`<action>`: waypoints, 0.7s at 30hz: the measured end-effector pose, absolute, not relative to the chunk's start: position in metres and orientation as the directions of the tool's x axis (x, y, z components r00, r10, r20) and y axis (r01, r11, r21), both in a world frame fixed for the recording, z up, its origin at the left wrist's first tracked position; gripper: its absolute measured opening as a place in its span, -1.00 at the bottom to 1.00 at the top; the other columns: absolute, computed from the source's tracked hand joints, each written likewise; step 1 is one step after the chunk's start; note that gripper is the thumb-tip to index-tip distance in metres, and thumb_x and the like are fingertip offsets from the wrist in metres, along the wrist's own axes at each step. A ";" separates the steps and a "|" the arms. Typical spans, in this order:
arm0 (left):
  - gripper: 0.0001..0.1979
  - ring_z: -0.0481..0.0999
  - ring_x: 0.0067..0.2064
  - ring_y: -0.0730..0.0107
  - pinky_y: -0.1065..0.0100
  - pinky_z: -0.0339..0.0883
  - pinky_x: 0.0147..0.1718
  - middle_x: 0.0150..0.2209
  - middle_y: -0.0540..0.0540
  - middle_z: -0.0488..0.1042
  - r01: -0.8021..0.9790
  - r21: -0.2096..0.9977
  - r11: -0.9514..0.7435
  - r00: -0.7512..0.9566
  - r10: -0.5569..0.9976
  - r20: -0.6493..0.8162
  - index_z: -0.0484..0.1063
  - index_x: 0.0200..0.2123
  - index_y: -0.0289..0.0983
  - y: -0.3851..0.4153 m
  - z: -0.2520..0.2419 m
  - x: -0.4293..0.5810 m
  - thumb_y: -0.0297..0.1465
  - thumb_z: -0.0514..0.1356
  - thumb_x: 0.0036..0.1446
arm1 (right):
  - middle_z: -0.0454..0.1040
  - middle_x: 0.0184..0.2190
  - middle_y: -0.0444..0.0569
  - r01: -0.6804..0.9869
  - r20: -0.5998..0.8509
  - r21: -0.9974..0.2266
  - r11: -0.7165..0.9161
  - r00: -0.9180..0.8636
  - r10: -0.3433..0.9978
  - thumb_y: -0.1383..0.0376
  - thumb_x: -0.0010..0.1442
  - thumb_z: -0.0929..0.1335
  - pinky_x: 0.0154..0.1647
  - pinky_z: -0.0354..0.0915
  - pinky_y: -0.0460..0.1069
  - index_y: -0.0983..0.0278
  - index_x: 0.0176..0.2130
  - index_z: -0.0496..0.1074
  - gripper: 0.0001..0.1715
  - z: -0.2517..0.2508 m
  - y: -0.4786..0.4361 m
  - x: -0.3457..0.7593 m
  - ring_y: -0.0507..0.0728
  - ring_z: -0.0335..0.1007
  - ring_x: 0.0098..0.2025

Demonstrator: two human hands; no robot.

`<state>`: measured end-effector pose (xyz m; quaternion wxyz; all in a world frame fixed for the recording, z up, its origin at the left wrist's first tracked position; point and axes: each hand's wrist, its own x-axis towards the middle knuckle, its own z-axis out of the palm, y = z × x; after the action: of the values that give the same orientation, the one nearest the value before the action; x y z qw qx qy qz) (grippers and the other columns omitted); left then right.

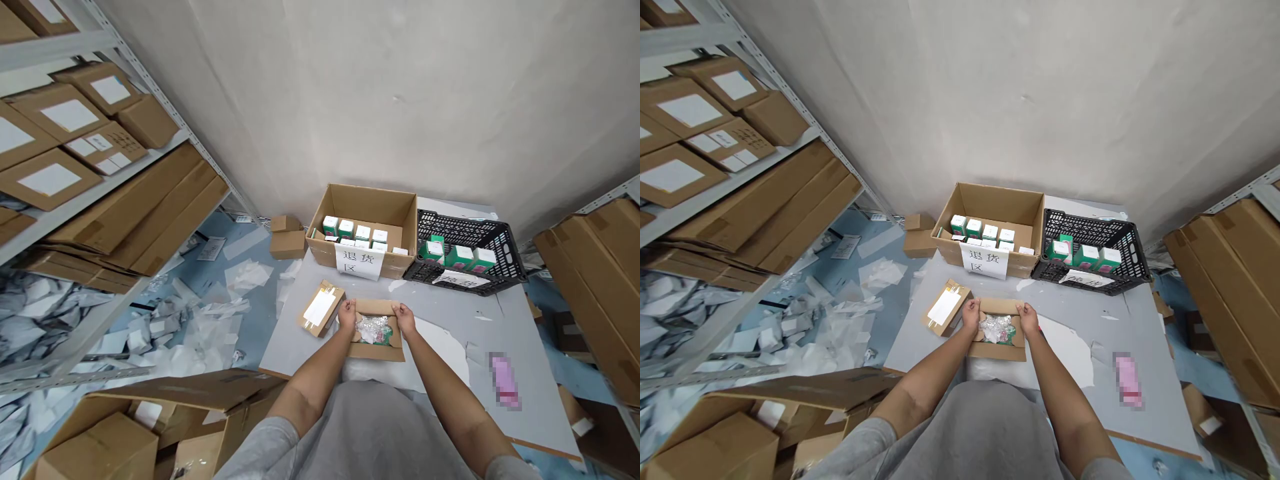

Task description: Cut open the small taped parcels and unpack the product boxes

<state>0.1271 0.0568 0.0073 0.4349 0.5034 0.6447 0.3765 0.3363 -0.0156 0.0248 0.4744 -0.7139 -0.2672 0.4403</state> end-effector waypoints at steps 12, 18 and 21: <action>-0.51 0.18 0.48 -0.07 -0.24 0.08 0.44 0.44 -0.17 0.31 0.725 0.641 -0.250 0.275 0.959 0.064 0.51 0.25 -0.09 0.032 0.028 0.113 -0.48 0.08 0.33 | 0.31 0.42 0.02 0.783 -0.094 -0.475 -0.402 0.409 0.908 0.27 0.39 0.23 0.14 0.34 0.09 0.14 0.35 0.46 -0.38 0.050 -0.026 0.330 0.29 0.36 0.18; -0.40 0.23 0.47 -0.01 -0.14 0.03 0.45 0.44 -0.16 0.34 0.717 0.542 -0.438 0.495 0.867 0.046 0.26 0.47 -0.11 0.021 0.023 0.100 -0.44 0.02 0.40 | 0.37 0.44 -0.04 0.913 -0.123 -0.353 -0.206 0.173 0.977 0.33 0.45 0.19 0.21 0.23 0.21 0.06 0.38 0.43 -0.38 0.052 -0.044 0.321 0.38 0.20 0.30; -0.48 0.31 0.39 0.01 -0.08 0.05 0.44 0.33 -0.18 0.45 0.722 0.514 -0.464 0.522 0.852 0.035 0.38 0.37 -0.10 0.022 0.021 0.097 -0.43 0.04 0.41 | 0.47 0.34 0.04 0.924 -0.178 -0.323 -0.204 0.153 0.972 0.36 0.42 0.24 0.18 0.17 0.21 0.04 0.33 0.47 -0.41 0.050 -0.047 0.320 0.38 0.25 0.24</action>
<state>0.0971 0.0224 0.0207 0.2247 0.8430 0.4666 0.1451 0.3198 -0.0470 0.0500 0.0687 -0.7561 -0.6269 0.1745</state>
